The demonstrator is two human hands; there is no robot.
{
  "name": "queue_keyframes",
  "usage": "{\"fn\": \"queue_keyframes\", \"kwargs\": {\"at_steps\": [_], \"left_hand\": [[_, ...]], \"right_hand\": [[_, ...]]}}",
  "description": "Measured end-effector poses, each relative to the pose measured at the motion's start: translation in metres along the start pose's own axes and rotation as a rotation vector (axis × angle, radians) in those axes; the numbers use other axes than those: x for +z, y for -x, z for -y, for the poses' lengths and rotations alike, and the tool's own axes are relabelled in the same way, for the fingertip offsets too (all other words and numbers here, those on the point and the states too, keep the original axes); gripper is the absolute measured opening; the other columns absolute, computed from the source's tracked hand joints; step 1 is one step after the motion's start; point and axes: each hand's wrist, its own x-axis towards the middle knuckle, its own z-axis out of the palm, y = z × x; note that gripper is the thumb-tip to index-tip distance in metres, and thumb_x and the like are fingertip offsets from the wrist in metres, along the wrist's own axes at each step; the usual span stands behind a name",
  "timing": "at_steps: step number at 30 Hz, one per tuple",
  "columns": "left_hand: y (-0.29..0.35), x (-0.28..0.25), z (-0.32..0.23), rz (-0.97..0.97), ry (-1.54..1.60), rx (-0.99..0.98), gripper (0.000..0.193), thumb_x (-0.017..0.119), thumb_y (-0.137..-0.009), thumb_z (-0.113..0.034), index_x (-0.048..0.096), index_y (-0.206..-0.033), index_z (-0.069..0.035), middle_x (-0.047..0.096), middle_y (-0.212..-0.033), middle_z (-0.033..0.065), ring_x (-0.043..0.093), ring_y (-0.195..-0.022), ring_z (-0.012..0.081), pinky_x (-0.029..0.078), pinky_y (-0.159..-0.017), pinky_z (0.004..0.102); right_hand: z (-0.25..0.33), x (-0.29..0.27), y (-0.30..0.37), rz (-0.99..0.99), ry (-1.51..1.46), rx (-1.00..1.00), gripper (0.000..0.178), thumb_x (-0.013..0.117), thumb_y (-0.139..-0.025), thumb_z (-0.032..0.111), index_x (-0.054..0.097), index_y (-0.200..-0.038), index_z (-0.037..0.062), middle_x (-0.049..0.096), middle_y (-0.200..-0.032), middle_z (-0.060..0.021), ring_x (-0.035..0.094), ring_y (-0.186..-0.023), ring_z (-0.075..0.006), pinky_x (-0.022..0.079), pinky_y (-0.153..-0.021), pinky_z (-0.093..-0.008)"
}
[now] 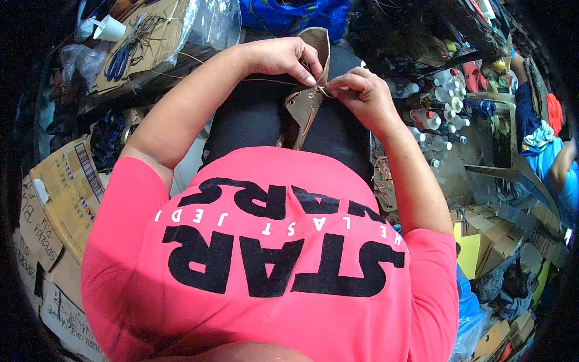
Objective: Stitching the upper part of a brown leather shoe by hand.
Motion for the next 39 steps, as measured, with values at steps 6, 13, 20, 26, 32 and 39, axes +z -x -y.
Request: {"fn": "queue_keyframes", "kwargs": {"at_steps": [6,13,20,26,32,39], "left_hand": [[0.001,-0.001,-0.010,0.055,-0.039,-0.048,0.029,0.070,-0.075,-0.016,0.069,-0.100,-0.003,0.064,-0.089,0.0061,0.059,-0.085,0.0166,0.044,-0.080,0.0288],[-0.003,-0.004,-0.007,0.129,-0.207,0.085,0.031,0.070,-0.074,-0.011,0.068,-0.105,-0.005,0.065,-0.087,0.0077,0.060,-0.083,0.0195,0.046,-0.079,0.0315],[-0.017,0.001,-0.008,-0.074,-0.372,0.063,0.026,0.074,-0.064,-0.002,0.067,-0.089,-0.004,0.064,-0.084,0.0093,0.062,-0.079,0.0215,0.049,-0.072,0.0331],[0.009,0.015,-0.006,-0.620,-0.492,0.254,0.048,0.078,-0.059,-0.006,0.062,-0.104,-0.008,0.060,-0.097,0.0124,0.060,-0.093,0.0275,0.048,-0.084,0.0338],[0.086,0.033,-0.015,-0.386,-0.246,-0.032,0.046,0.069,-0.076,-0.012,0.055,-0.119,-0.004,0.060,-0.103,0.0135,0.059,-0.101,0.0249,0.045,-0.090,0.0347],[0.144,-0.012,-0.001,-0.334,-0.088,-0.539,0.028,0.064,-0.086,-0.028,0.063,-0.075,-0.003,0.054,-0.063,-0.0003,0.055,-0.062,0.0079,0.044,-0.060,0.0240]], "right_hand": [[0.014,-0.003,0.006,0.009,0.140,-0.025,0.017,0.069,-0.075,0.004,0.070,-0.089,0.0128,0.059,-0.076,-0.0057,0.061,-0.072,-0.0213,0.048,-0.063,-0.0305],[0.059,-0.010,-0.009,0.243,0.795,-0.175,0.017,0.056,-0.076,0.006,0.068,-0.086,0.0112,0.060,-0.085,-0.0098,0.061,-0.082,-0.0256,0.043,-0.073,-0.0396],[0.059,0.015,-0.018,0.215,0.822,-0.070,0.015,0.050,-0.078,0.004,0.064,-0.085,0.0050,0.058,-0.087,-0.0140,0.058,-0.086,-0.0308,0.043,-0.080,-0.0405],[0.026,0.001,-0.011,0.101,0.131,0.145,0.023,0.066,-0.082,0.028,0.071,-0.098,0.0115,0.060,-0.076,-0.0115,0.060,-0.075,-0.0254,0.048,-0.071,-0.0340],[0.021,-0.006,0.004,0.060,0.235,-0.061,0.024,0.072,-0.076,0.024,0.066,-0.091,0.0064,0.057,-0.091,-0.0110,0.057,-0.082,-0.0271,0.045,-0.075,-0.0316],[-0.055,0.000,0.013,-0.625,-0.559,0.346,0.029,0.056,-0.092,0.028,0.061,-0.084,0.0013,0.062,-0.089,-0.0080,0.060,-0.085,-0.0207,0.047,-0.074,-0.0310]]}}
